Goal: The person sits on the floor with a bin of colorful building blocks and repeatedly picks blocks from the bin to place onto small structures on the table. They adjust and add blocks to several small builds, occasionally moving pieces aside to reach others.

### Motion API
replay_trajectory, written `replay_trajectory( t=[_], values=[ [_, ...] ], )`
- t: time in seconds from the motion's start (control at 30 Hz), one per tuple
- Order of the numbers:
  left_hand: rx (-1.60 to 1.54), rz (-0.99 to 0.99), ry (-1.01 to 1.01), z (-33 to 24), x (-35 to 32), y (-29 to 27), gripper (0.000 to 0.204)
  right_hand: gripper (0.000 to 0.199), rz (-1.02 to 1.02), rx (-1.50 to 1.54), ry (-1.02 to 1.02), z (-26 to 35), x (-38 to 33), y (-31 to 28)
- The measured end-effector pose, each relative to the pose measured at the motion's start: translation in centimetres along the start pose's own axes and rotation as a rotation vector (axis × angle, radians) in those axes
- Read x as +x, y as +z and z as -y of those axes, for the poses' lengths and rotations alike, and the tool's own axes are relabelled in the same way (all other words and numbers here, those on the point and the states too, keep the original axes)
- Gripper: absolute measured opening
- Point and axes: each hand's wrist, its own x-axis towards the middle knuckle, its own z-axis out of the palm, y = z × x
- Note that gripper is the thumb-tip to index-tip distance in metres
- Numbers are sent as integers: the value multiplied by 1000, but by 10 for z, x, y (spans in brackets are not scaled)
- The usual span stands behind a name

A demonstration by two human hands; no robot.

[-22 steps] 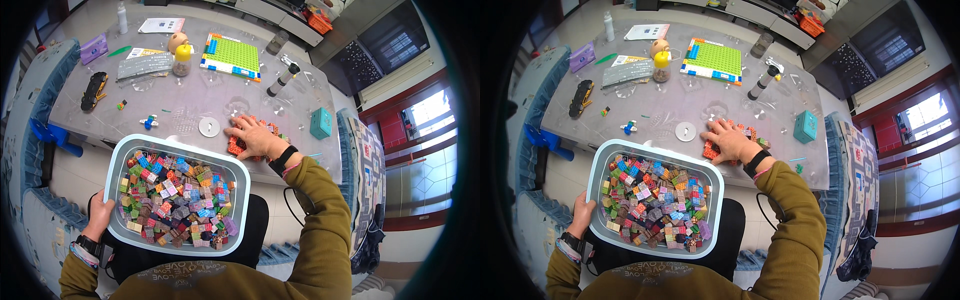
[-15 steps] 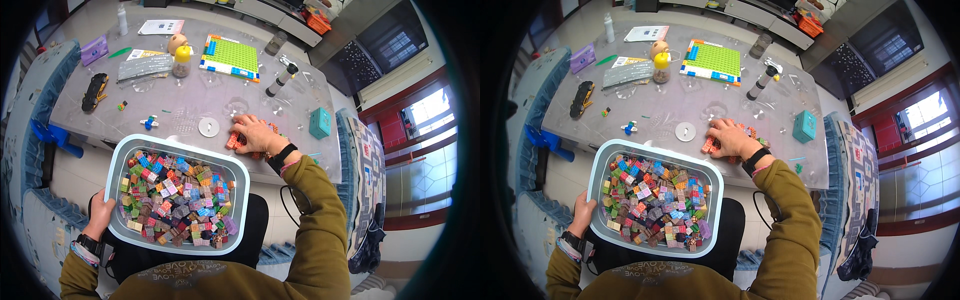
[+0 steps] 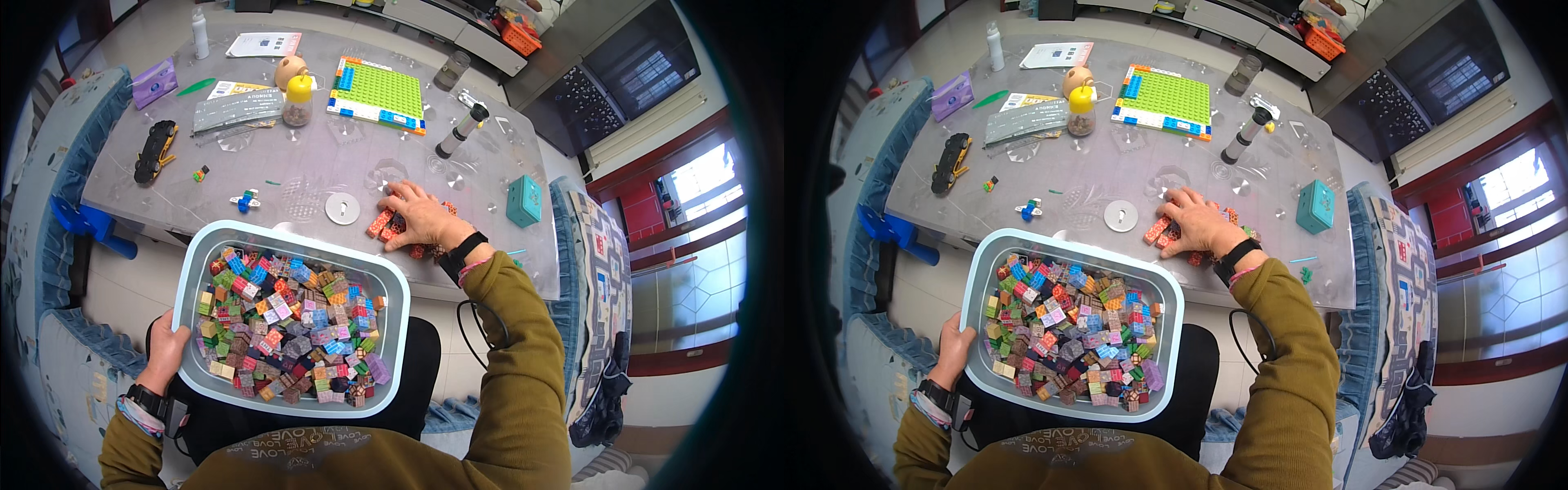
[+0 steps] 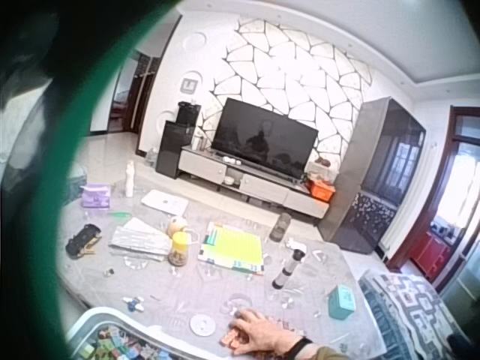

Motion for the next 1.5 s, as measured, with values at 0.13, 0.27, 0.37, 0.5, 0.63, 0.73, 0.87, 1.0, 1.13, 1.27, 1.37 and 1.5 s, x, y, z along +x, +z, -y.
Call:
replay_trajectory(
  t=[0.13, 0.27, 0.37, 0.5, 0.63, 0.73, 0.87, 1.0, 1.13, 1.27, 1.37, 1.5],
  values=[
    [23, 1, -13, -1, -3, -2, 41, 103, 32, -120, -21, 1, -3, 3],
    [21, 16, -1, 1, -1, -2, 40, 89, 14, -79, -19, 4, 0, 2],
    [15, 8, -13, 3, 0, -3, 41, 78, -9, -77, -21, 8, 6, 0],
    [0, 10, 0, 2, -1, -2, 41, 73, -52, -68, -34, 13, 10, 0],
    [15, 17, -31, -1, -2, -2, 41, 70, -50, -24, -29, 10, 14, 2],
    [2, 20, -32, -1, -2, -2, 41, 67, -59, 44, -61, 3, 21, 4],
    [8, 13, -26, -2, -2, -2, 42, 64, -115, 82, -79, -4, 26, 7],
    [10, 38, 21, -5, -3, -1, 42, 64, -202, 121, -67, -5, 18, -3],
    [33, 6, -4, -7, -4, 0, 41, 63, -285, 247, -133, 17, -8, -23],
    [53, 19, -26, -5, -3, -2, 42, 62, -265, 324, -353, 69, -58, -35],
    [7, 14, -14, -1, -1, -1, 42, 64, -125, 391, -472, 115, -98, -35],
    [15, 24, -8, 4, 1, -3, 43, 93, -5, 506, -456, 127, -120, -32]
  ],
)
